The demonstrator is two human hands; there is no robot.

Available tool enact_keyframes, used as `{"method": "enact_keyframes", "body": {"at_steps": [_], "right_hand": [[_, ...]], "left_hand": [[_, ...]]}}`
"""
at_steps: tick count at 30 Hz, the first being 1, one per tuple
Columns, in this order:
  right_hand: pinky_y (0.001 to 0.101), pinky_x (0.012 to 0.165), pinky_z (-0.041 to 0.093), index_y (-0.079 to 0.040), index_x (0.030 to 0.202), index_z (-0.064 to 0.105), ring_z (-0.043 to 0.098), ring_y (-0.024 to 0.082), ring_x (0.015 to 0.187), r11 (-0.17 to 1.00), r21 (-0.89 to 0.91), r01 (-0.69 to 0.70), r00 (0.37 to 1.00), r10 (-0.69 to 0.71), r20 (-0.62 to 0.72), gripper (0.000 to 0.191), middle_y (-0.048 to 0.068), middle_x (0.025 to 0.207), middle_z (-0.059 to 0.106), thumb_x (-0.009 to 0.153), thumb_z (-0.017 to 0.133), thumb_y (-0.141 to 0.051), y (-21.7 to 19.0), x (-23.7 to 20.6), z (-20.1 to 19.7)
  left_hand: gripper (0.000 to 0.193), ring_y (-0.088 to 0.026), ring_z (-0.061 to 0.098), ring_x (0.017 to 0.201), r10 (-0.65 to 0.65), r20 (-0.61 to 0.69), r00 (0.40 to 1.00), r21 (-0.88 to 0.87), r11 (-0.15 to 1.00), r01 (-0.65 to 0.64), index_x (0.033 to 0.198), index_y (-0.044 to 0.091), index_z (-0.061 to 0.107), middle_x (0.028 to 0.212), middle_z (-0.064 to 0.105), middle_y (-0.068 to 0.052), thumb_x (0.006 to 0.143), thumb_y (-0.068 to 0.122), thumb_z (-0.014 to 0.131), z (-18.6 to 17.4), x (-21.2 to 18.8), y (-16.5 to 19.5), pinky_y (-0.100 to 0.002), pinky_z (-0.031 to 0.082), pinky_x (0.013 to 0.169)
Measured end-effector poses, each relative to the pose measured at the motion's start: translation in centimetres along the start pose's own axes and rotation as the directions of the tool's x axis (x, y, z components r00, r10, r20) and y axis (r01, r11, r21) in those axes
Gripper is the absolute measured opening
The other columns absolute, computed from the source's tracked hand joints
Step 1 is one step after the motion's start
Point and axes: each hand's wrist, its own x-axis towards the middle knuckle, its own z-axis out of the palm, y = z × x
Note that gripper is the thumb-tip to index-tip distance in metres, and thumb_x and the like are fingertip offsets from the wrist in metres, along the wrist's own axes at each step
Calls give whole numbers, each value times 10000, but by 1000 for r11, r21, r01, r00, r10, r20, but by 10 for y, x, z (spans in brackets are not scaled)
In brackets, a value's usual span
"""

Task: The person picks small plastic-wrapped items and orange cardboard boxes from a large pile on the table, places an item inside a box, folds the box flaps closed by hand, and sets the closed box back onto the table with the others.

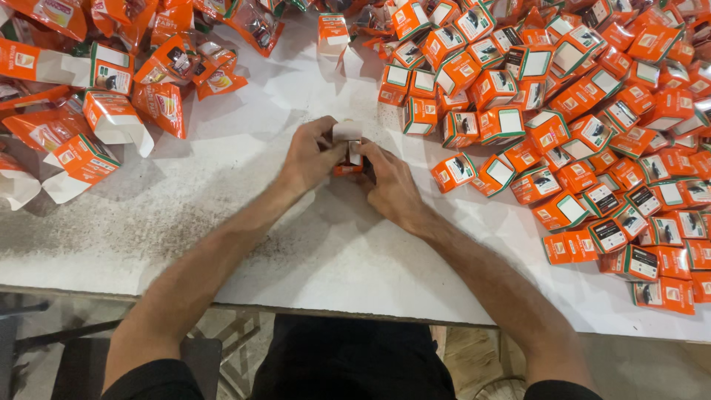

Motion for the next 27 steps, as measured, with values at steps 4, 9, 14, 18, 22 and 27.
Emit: {"method": "enact_keyframes", "body": {"at_steps": [4, 9, 14, 18, 22, 27], "right_hand": [[507, 801, 548, -61, 1329, 411, 683, 455, 1024, 976, -68, -209, 975, 214, 69, 630, 218, 1102, 700, 791, 715, 63, 6, -1, 2], [486, 780, 575, -59, 1251, 329, 690, 464, 1025, 998, 12, -58, 997, 58, -42, 613, 244, 1132, 679, 830, 767, 21, 15, -3, 8], [460, 760, 587, -62, 1257, 335, 734, 407, 970, 997, 63, -43, 999, 43, 2, 575, 198, 1093, 712, 851, 734, 17, 13, -1, 7], [445, 759, 580, -75, 1203, 455, 729, 399, 945, 999, 31, 35, 999, -35, -14, 447, 185, 1094, 702, 863, 722, 38, 9, -2, 6], [432, 751, 564, -79, 1055, 552, 719, 387, 933, 999, -29, 36, 999, -36, -13, 275, 146, 1091, 700, 874, 682, 81, 9, -3, 6], [423, 786, 575, -53, 1052, 568, 690, 402, 990, 991, 10, 132, 991, -132, -18, 303, 164, 1125, 665, 820, 645, 126, 1, 1, 1]], "left_hand": [[287, -337, 693, 1211, 455, 77, 887, 142, 876, -462, 1244, -11, 662, 1332, 689, -158, 959, 11, 640, -4, -24, 17, -402, 560, 1028], [314, -384, 606, 1310, 512, 224, 829, 299, 773, -559, 1165, 16, 655, 1366, 650, -189, 870, 10, 761, -19, -30, 28, -450, 514, 1067], [219, -314, 672, 1284, 333, 132, 934, 116, 930, -349, 1097, 50, 647, 1372, 682, -129, 897, -14, 711, -12, -29, 23, -411, 574, 1053], [241, -388, 554, 1396, 508, 221, 832, 261, 792, -552, 1045, 39, 630, 1449, 600, -182, 842, -73, 697, -18, -33, 12, -453, 515, 1131], [264, -384, 432, 1479, 560, 385, 734, 458, 574, -679, 1024, 8, 619, 1543, 510, -206, 778, -48, 695, -20, -34, 8, -532, 368, 1229], [360, -384, 376, 1507, 547, 373, 750, 476, 580, -660, 1149, 10, 611, 1573, 453, -210, 797, -7, 686, -19, -38, 17, -554, 287, 1259]]}}
